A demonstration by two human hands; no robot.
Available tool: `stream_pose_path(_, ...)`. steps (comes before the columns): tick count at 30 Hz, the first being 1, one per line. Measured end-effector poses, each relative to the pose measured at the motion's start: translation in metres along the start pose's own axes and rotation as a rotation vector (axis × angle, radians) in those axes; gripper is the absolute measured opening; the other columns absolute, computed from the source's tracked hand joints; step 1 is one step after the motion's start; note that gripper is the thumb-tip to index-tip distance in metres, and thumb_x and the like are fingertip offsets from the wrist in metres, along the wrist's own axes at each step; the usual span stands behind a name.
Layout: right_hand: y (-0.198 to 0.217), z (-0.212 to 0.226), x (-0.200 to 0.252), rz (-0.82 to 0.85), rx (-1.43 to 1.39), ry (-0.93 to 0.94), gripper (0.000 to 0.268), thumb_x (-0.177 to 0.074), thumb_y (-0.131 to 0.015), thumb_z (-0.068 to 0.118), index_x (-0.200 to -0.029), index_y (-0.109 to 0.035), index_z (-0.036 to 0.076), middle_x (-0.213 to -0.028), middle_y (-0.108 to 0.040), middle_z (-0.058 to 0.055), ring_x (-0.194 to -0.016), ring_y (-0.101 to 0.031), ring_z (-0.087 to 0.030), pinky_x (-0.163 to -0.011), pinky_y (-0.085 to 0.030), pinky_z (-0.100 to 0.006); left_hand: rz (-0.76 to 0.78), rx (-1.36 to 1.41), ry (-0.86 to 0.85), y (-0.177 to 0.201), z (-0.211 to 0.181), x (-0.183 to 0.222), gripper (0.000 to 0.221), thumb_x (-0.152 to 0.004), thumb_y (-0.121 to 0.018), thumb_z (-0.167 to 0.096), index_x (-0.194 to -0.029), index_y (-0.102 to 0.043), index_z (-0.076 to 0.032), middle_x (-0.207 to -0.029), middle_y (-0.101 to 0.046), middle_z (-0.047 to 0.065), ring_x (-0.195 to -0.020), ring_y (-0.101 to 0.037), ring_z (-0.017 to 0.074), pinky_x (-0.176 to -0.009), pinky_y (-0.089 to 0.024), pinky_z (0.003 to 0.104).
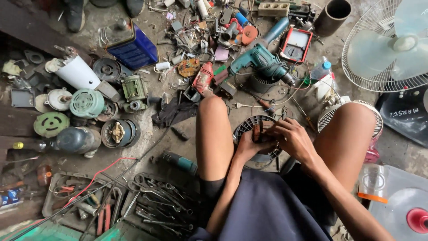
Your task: Repairing the copper windings of an electric motor stator by hand on a workshop floor.
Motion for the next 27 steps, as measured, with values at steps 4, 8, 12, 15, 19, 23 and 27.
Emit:
stream_pose_path(4, -0.012, 0.004, -0.001, -0.009, 0.007, -0.004, 0.01, -0.084, -0.069, 0.003, -0.081, -0.067, 0.013, -0.083, -0.065, -0.004, -0.076, -0.061, -0.031, -0.074, -0.053, -0.039, 0.006, -0.016, 0.029, -0.002, -0.013, 0.003, 0.032, -0.065, -0.093, -0.015, -0.09, -0.075, -0.005, -0.078, -0.07, 0.007, -0.076, -0.066, 0.0195, -0.077, -0.051, 0.028)
stream_pose_path(8, -0.004, 0.007, -0.005, -0.005, 0.005, 0.01, 0.014, -0.085, -0.069, 0.004, -0.075, -0.063, 0.012, -0.078, -0.061, -0.004, -0.075, -0.059, -0.03, -0.071, -0.049, -0.038, 0.004, -0.087, 0.015, 0.003, -0.013, 0.005, 0.026, -0.068, -0.09, -0.014, -0.085, -0.074, -0.005, -0.073, -0.068, 0.009, -0.073, -0.066, 0.022, -0.073, -0.051, 0.033)
stream_pose_path(12, -0.014, 0.0, 0.002, -0.017, 0.014, -0.002, 0.014, -0.083, -0.07, 0.006, -0.075, -0.063, 0.015, -0.079, -0.062, -0.003, -0.075, -0.059, -0.029, -0.072, -0.05, -0.037, 0.002, -0.072, 0.031, 0.005, 0.009, -0.004, 0.025, -0.067, -0.09, -0.016, -0.084, -0.074, -0.006, -0.072, -0.066, 0.005, -0.07, -0.064, 0.0188, -0.071, -0.049, 0.027)
stream_pose_path(15, -0.016, 0.005, -0.009, -0.002, -0.018, -0.002, 0.011, -0.082, -0.072, 0.005, -0.077, -0.065, 0.012, -0.081, -0.064, -0.004, -0.075, -0.06, -0.03, -0.071, -0.049, -0.04, 0.002, -0.098, 0.038, 0.003, -0.014, 0.006, 0.021, -0.069, -0.088, -0.012, -0.082, -0.073, -0.005, -0.069, -0.065, 0.007, -0.068, -0.064, 0.0204, -0.07, -0.05, 0.031)
stream_pose_path(19, -0.004, 0.002, -0.006, 0.006, 0.009, -0.055, 0.02, -0.087, -0.068, 0.008, -0.071, -0.058, 0.013, -0.074, -0.057, -0.003, -0.072, -0.056, -0.03, -0.068, -0.046, -0.038, 0.004, 0.0, -0.056, 0.0, -0.042, 0.005, 0.026, -0.071, -0.088, -0.015, -0.071, -0.064, -0.006, -0.065, -0.06, 0.006, -0.066, -0.057, 0.0204, -0.073, -0.047, 0.033)
stream_pose_path(23, -0.019, 0.004, -0.003, 0.001, -0.004, -0.03, 0.014, -0.085, -0.071, 0.008, -0.075, -0.063, 0.014, -0.079, -0.062, -0.002, -0.074, -0.058, -0.028, -0.07, -0.046, -0.037, 0.006, -0.13, -0.033, 0.0, -0.027, 0.01, 0.033, -0.067, -0.086, -0.011, -0.067, -0.053, -0.011, -0.062, -0.053, 0.002, -0.065, -0.056, 0.0183, -0.07, -0.045, 0.03)
stream_pose_path(27, -0.007, -0.007, 0.008, 0.007, 0.03, -0.053, 0.011, -0.086, -0.07, 0.01, -0.077, -0.065, 0.014, -0.082, -0.064, -0.003, -0.075, -0.059, -0.029, -0.071, -0.047, -0.038, 0.034, -0.013, -0.03, 0.001, -0.044, 0.015, 0.031, -0.072, -0.089, -0.018, -0.069, -0.06, -0.011, -0.066, -0.061, 0.002, -0.069, -0.059, 0.0164, -0.076, -0.047, 0.031)
Point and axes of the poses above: each hand's wrist, its own x-axis away from the middle knuckle, its own y-axis out of the back of the hand, z = x × y, the point moved 2 cm from there along -x, towards the middle knuckle
